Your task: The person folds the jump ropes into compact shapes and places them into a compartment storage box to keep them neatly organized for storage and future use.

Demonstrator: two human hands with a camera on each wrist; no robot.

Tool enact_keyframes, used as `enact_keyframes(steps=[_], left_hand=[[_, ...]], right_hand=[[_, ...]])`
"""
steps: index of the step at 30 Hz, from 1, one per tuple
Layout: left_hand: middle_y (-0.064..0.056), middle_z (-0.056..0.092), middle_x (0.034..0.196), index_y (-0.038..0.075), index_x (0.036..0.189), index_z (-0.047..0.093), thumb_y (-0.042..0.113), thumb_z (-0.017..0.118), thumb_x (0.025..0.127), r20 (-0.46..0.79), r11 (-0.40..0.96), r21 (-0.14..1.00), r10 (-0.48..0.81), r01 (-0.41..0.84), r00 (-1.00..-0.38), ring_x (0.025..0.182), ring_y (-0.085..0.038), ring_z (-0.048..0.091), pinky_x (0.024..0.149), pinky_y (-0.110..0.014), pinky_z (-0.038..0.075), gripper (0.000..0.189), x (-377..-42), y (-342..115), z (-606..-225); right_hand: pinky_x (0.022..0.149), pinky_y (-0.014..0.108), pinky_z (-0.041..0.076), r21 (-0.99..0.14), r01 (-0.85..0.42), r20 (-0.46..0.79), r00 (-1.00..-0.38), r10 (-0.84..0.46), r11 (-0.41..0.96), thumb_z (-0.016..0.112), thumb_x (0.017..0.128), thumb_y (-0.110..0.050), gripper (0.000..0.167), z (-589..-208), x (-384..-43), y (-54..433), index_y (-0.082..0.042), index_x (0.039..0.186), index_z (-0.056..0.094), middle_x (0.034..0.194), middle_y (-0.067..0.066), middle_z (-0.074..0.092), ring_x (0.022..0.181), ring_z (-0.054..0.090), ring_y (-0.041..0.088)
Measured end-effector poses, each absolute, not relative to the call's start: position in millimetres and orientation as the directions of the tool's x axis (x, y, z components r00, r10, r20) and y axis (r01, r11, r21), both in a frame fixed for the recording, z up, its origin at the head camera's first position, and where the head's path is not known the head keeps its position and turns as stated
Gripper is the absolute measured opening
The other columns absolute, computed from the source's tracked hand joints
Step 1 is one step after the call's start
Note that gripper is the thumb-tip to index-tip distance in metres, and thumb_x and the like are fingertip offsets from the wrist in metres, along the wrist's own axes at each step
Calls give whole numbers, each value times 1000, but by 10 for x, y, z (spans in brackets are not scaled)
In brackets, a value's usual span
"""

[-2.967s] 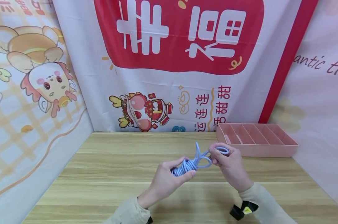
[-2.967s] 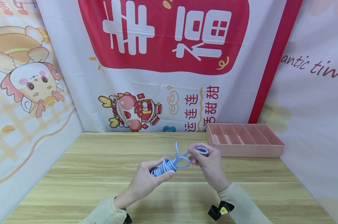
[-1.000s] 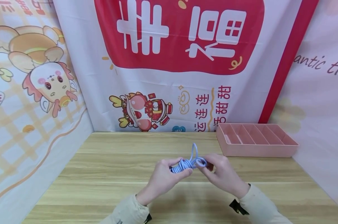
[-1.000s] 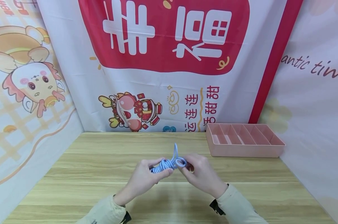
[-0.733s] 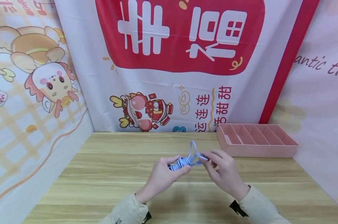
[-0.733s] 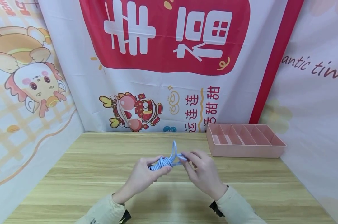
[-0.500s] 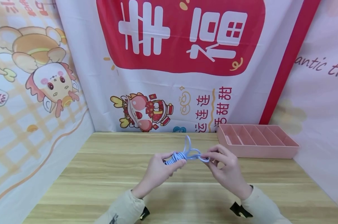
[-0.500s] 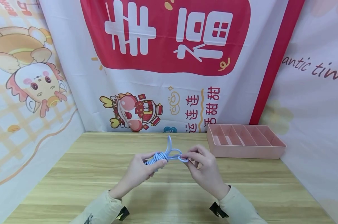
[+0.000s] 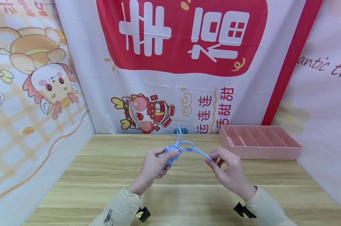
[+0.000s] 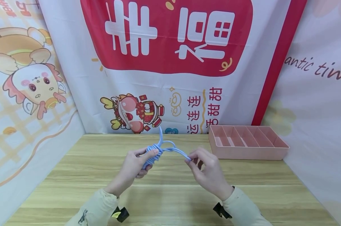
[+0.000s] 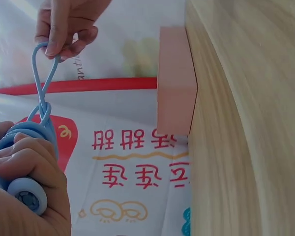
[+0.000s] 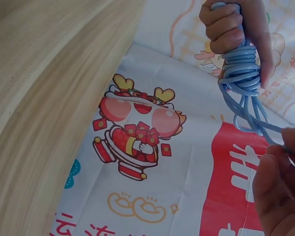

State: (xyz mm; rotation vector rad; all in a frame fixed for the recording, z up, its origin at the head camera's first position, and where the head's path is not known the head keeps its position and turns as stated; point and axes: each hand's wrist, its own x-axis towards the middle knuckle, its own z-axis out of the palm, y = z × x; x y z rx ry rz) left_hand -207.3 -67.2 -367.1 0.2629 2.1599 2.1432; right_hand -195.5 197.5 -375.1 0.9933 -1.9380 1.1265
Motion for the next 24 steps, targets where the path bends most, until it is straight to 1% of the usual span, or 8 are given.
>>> enact_keyframes(steps=[3,5,7,10,13,17,20,24], left_hand=[[-6,52,60,6,99,71,52,76,81,11,-84,996,222,-8,-975,42,-12,36,36,-21,28,50,-2085,-700,-3664],[-4,51,60,5,100,70,51,76,81,-29,-158,985,251,-71,-968,41,-10,35,36,-20,28,50,-2102,-714,-3673],[-3,49,60,4,101,67,50,76,82,-67,-233,963,283,-136,-957,40,-8,33,35,-18,27,50,-2121,-728,-3690],[0,46,59,3,103,63,47,74,85,-101,-328,920,328,-214,-939,39,-5,31,34,-16,25,48,-2149,-745,-3720],[1,44,59,4,105,59,45,71,88,-108,-408,876,352,-256,-930,39,-3,30,33,-15,24,45,-2173,-759,-3744],[3,41,57,6,103,54,45,69,90,-108,-522,801,354,-292,-929,37,-1,31,32,-13,23,43,-2207,-780,-3737],[4,40,56,8,100,51,46,67,91,-107,-575,756,362,-312,-926,36,-1,31,32,-13,22,41,-2238,-803,-3712],[5,38,55,11,97,48,47,66,91,-114,-604,728,362,-326,-925,36,-1,31,32,-13,22,40,-2272,-834,-3690]], right_hand=[[51,21,51,-390,-875,858,-459,-232,286,76,79,11,22,-3770,-1967,1960,-4,92,67,83,1,66,65,59,11],[47,20,48,-430,-875,855,-473,-211,221,71,83,13,18,-3764,-1954,1951,-1,93,68,76,3,63,59,56,11],[42,21,43,-527,-842,810,-539,-229,117,64,88,14,14,-3750,-1924,1948,1,94,68,69,4,59,52,51,12],[38,26,38,-711,-703,666,-667,-334,-16,56,95,12,16,-3709,-1866,1946,0,96,67,64,8,51,48,44,17],[39,31,34,-847,-530,494,-765,-413,-31,49,103,-2,17,-3688,-1854,1928,1,91,61,62,11,45,49,40,20],[43,25,28,-941,-337,321,-875,-363,-21,52,104,-18,31,-3711,-1924,1902,6,86,55,62,6,42,51,36,13],[48,23,27,-975,-217,219,-921,-322,-42,58,101,-21,30,-3744,-1979,1903,6,88,57,65,2,42,54,35,11],[48,23,29,-990,-140,128,-936,-328,12,62,99,-25,27,-3762,-2010,1915,1,92,61,68,5,44,55,36,14]])
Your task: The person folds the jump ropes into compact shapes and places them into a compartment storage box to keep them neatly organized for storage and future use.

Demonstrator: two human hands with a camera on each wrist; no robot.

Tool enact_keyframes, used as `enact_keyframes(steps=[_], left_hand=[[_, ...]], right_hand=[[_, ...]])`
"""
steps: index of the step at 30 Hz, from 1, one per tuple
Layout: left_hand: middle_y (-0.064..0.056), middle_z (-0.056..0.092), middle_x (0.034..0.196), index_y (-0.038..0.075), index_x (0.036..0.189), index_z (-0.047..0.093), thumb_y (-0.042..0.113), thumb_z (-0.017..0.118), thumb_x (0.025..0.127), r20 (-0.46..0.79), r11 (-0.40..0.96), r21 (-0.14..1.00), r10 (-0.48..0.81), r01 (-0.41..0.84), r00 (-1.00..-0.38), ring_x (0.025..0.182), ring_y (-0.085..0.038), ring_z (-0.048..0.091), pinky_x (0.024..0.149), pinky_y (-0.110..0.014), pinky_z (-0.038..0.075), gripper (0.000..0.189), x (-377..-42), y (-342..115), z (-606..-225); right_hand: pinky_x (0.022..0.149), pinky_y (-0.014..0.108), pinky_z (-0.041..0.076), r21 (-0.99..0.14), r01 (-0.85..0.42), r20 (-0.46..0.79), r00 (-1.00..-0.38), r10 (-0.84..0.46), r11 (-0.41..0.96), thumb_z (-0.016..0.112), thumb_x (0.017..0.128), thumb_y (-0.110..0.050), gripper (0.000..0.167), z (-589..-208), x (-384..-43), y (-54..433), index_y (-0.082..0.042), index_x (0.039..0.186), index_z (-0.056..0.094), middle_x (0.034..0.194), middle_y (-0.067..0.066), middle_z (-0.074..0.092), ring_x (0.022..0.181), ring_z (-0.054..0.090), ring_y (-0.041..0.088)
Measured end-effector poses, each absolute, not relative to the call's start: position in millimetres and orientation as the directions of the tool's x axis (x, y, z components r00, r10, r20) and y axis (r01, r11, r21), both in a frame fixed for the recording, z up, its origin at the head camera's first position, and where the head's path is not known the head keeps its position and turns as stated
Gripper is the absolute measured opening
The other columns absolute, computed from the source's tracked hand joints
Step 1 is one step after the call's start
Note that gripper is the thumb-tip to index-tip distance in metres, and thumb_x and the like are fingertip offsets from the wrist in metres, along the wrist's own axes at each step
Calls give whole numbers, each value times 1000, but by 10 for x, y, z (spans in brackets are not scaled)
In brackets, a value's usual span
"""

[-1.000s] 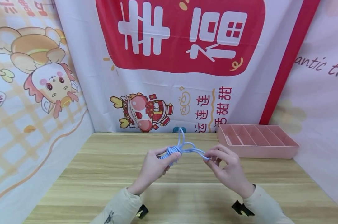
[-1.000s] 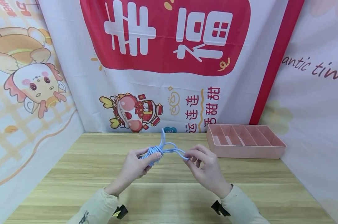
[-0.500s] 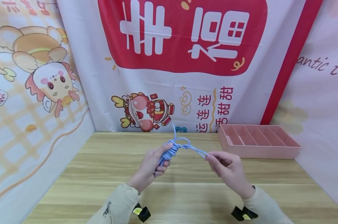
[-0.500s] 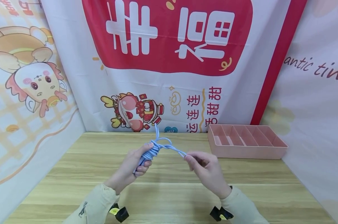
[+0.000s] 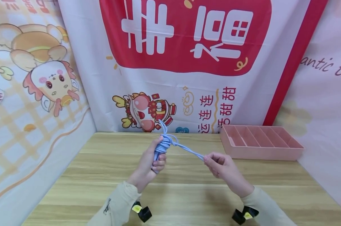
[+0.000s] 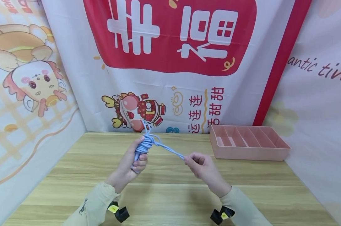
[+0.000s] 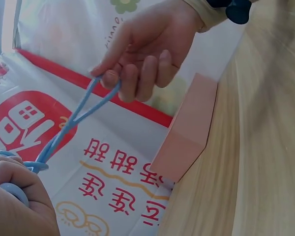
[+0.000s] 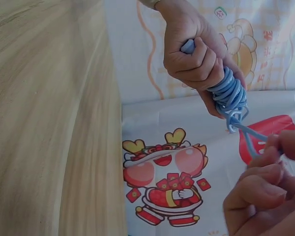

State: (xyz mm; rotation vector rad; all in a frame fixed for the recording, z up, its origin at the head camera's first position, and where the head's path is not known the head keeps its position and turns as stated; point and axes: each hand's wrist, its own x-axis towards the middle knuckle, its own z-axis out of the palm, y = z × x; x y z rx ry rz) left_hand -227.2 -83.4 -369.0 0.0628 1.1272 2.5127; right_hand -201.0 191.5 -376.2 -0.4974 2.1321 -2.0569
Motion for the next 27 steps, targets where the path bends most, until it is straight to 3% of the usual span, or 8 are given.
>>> enact_keyframes(steps=[9,19,27], left_hand=[[5,38,52,12,84,48,47,64,92,-114,-623,728,302,-287,-946,35,-1,30,32,-14,20,40,-2325,-863,-3654],[3,41,56,11,92,51,51,72,85,-105,-641,731,234,-235,-967,37,-3,31,33,-14,21,47,-2350,-880,-3595],[-1,44,57,5,94,59,56,74,81,-5,-508,859,107,-59,-994,39,-6,31,33,-16,24,55,-2360,-817,-3630]], right_hand=[[46,23,32,-995,-13,-19,-946,-324,97,63,97,-31,32,-3723,-2021,1898,0,90,62,72,8,51,55,43,15],[46,22,29,-994,26,-59,-949,-310,111,64,97,-29,29,-3751,-2004,1859,-2,89,64,69,4,48,55,41,15],[46,23,30,-992,-2,-36,-958,-285,129,63,98,-28,28,-3734,-1988,1864,-1,90,65,68,4,47,53,39,15]])
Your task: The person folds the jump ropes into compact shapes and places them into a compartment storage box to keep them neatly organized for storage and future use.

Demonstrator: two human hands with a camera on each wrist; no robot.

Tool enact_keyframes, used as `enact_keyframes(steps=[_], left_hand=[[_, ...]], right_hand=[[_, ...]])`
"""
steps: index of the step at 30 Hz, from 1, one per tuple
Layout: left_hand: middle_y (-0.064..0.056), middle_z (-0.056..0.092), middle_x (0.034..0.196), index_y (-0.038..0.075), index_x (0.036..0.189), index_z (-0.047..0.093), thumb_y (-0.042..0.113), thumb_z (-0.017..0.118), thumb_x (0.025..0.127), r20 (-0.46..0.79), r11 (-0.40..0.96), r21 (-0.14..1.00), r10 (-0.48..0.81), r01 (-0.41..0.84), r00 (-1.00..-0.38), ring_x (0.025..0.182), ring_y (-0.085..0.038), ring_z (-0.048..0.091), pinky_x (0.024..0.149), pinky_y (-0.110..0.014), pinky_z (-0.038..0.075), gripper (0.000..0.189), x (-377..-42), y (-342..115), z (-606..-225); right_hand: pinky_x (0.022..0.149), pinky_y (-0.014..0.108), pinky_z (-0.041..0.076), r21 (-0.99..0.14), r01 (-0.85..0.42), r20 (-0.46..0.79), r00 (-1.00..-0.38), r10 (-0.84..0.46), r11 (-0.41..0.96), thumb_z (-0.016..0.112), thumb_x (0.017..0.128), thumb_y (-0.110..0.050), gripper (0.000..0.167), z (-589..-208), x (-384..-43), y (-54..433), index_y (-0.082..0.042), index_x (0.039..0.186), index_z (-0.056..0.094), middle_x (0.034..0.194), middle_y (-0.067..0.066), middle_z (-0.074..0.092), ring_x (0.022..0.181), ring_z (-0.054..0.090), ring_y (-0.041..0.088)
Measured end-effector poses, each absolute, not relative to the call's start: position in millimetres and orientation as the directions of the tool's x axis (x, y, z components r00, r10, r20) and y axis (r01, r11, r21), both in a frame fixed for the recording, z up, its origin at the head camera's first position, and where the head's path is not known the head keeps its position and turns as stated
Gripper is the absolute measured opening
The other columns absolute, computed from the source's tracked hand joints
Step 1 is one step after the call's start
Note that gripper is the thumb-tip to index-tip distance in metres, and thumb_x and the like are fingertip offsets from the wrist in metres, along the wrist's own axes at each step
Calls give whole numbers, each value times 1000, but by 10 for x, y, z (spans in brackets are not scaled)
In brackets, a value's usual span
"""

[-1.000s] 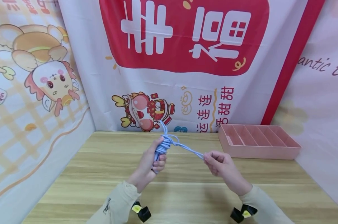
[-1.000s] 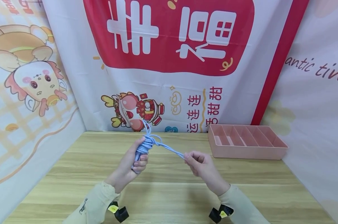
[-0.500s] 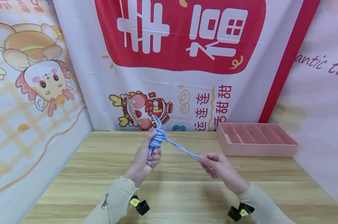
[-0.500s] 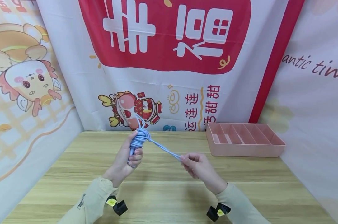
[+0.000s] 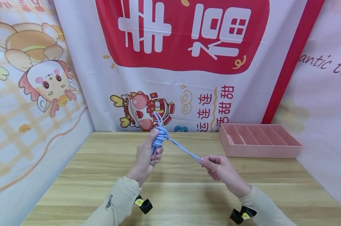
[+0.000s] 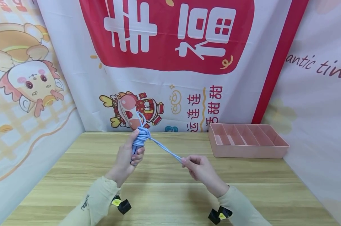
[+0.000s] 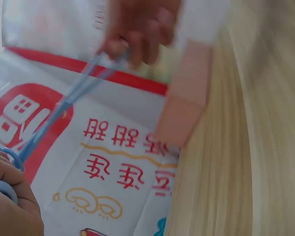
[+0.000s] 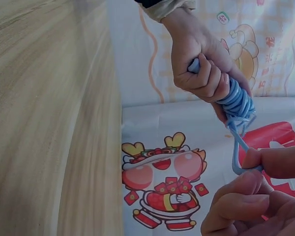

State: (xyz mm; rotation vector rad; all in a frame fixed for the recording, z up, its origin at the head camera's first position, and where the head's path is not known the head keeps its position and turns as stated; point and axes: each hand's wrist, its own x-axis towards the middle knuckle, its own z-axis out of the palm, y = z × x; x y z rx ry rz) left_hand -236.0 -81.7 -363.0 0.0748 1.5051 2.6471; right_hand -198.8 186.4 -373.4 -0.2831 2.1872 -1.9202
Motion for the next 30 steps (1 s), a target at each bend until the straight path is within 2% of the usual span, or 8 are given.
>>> enact_keyframes(steps=[4,7,11,14,19,23,30], left_hand=[[-3,47,59,4,96,62,57,71,83,81,-415,909,67,46,-994,40,-8,34,34,-18,28,56,-2313,-713,-3648],[-4,50,60,4,94,61,58,68,86,107,-365,928,82,70,-991,41,-10,39,36,-20,33,55,-2276,-630,-3658],[-5,54,62,3,92,59,56,65,89,108,-335,940,112,65,-988,44,-10,46,41,-22,41,53,-2239,-509,-3676],[-5,56,65,2,96,58,54,63,91,103,-332,942,146,49,-984,49,-10,50,45,-22,45,53,-2213,-415,-3699],[-6,56,70,1,105,55,53,57,96,97,-314,949,212,26,-973,54,-11,52,51,-22,47,53,-2174,-313,-3763],[-6,56,71,0,106,54,52,54,98,114,-304,952,221,43,-969,55,-11,52,51,-23,47,53,-2158,-283,-3794],[-9,59,79,-1,113,55,51,56,97,98,-312,949,209,29,-973,62,-13,56,60,-25,51,54,-2151,-281,-3806]], right_hand=[[48,23,35,-990,-60,26,-969,-246,129,64,98,-27,27,-3731,-1991,1884,0,94,66,70,7,49,55,41,15],[49,23,38,-983,-132,103,-973,-205,128,64,98,-26,26,-3725,-1984,1904,0,98,67,73,11,51,58,44,15],[50,23,40,-966,-213,186,-966,-178,146,65,97,-27,27,-3716,-1956,1907,-1,104,69,77,13,53,61,47,16],[50,26,44,-947,-270,237,-953,-187,176,65,97,-26,27,-3717,-1930,1894,-2,106,69,79,15,55,61,48,16],[48,28,47,-893,-394,359,-915,-183,219,64,97,-17,18,-3745,-1925,1864,-2,105,69,82,15,59,62,52,16],[48,26,47,-845,-471,458,-882,-110,253,66,96,-11,14,-3765,-1957,1857,-2,106,69,84,10,62,66,55,16],[45,25,45,-834,-509,515,-857,-34,212,67,94,-4,37,-3775,-1990,1876,-5,128,56,88,15,60,62,54,16]])
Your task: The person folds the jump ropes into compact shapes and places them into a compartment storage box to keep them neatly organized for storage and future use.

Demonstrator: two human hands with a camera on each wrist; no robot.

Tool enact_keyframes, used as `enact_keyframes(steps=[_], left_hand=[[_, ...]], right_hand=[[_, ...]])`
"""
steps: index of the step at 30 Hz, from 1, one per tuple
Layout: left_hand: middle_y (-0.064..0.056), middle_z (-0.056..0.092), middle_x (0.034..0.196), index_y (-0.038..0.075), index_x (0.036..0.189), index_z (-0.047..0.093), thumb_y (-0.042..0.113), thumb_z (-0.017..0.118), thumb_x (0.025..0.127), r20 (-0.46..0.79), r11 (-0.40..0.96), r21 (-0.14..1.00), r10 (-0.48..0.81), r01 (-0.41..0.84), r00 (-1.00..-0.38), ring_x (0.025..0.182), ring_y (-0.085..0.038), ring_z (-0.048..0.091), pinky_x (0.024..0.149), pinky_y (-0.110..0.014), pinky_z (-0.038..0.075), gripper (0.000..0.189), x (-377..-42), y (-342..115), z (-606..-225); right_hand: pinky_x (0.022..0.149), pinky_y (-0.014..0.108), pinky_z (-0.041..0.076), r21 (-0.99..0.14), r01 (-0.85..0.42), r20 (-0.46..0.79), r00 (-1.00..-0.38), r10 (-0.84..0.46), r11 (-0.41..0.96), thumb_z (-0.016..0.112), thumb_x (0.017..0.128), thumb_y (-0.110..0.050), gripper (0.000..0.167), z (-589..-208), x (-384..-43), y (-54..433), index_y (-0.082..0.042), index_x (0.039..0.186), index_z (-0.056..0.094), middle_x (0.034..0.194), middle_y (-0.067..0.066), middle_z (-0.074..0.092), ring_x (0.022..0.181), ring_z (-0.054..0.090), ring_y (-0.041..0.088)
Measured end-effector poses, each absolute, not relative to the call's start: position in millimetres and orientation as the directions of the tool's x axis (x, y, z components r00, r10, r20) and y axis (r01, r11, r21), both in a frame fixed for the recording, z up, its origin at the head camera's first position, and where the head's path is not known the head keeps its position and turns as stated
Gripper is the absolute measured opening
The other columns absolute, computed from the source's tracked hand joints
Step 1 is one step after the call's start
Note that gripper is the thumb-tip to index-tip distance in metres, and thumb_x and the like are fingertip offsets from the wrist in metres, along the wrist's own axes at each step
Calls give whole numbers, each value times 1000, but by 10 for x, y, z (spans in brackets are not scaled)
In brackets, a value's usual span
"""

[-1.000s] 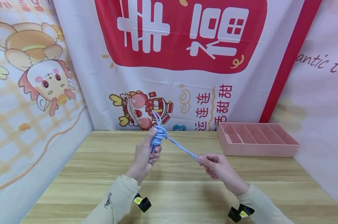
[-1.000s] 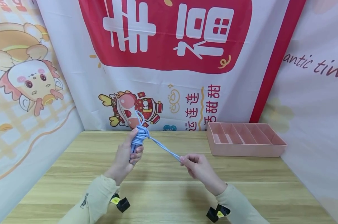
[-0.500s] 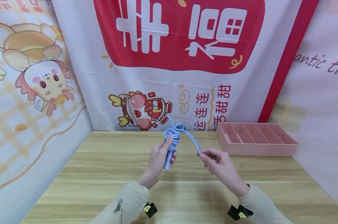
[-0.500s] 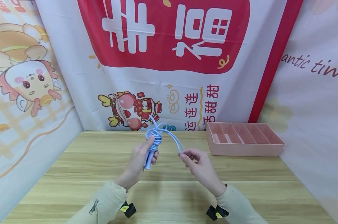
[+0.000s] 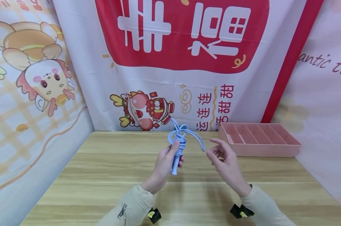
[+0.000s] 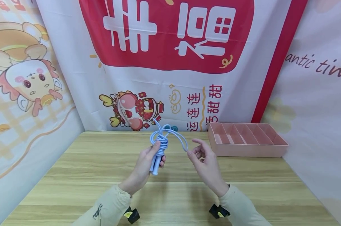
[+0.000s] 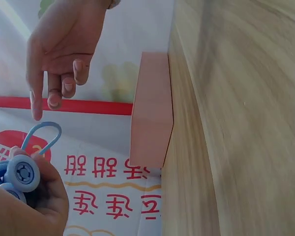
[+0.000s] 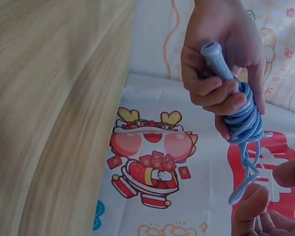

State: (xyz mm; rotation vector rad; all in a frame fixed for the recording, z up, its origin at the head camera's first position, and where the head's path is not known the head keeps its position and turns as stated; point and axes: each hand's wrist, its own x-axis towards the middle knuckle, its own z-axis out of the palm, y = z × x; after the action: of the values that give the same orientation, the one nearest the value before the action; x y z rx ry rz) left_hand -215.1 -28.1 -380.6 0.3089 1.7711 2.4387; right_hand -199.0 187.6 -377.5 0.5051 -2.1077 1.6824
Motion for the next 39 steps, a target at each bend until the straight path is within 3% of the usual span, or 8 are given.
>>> enact_keyframes(steps=[9,15,21,27,32,39], left_hand=[[-17,68,106,0,132,53,55,60,93,26,-387,919,239,-71,-971,90,-18,65,81,-31,53,68,-2127,-273,-3798],[-8,62,113,-1,134,54,53,61,93,6,-425,899,253,-106,-967,100,-18,56,90,-33,45,68,-2120,-250,-3791],[-10,59,121,0,137,52,49,65,92,17,-408,909,245,-87,-969,106,-19,54,96,-36,42,68,-2113,-257,-3802],[-15,62,125,-5,131,57,37,73,89,41,-375,926,208,-41,-977,112,-21,59,100,-36,43,61,-2104,-283,-3833],[-15,64,123,-4,127,61,39,76,87,54,-313,950,185,-7,-981,112,-23,61,101,-37,43,60,-2095,-302,-3772],[-12,66,121,-3,125,62,37,77,86,72,-290,957,178,17,-981,113,-23,61,101,-37,42,58,-2105,-326,-3740]], right_hand=[[44,27,45,-844,-492,495,-868,-41,214,66,94,-6,40,-3790,-1985,1878,-5,131,51,90,15,60,61,55,22],[44,26,45,-846,-490,494,-869,-37,210,66,94,-6,30,-3778,-1984,1893,-4,123,57,88,15,59,60,54,19],[45,27,46,-850,-465,471,-881,-39,246,66,96,-12,19,-3760,-1979,1912,-5,113,63,86,13,60,63,55,25],[61,33,55,-855,-454,459,-887,-42,251,67,96,-19,23,-3733,-1958,1912,-3,113,64,95,12,63,78,61,26],[79,30,54,-858,-439,444,-895,-47,266,67,96,-23,30,-3671,-1932,1922,-4,118,62,108,11,64,94,62,22],[84,29,52,-877,-429,417,-904,-100,217,70,94,-24,33,-3632,-1893,1947,-5,120,63,113,7,64,102,61,25]])
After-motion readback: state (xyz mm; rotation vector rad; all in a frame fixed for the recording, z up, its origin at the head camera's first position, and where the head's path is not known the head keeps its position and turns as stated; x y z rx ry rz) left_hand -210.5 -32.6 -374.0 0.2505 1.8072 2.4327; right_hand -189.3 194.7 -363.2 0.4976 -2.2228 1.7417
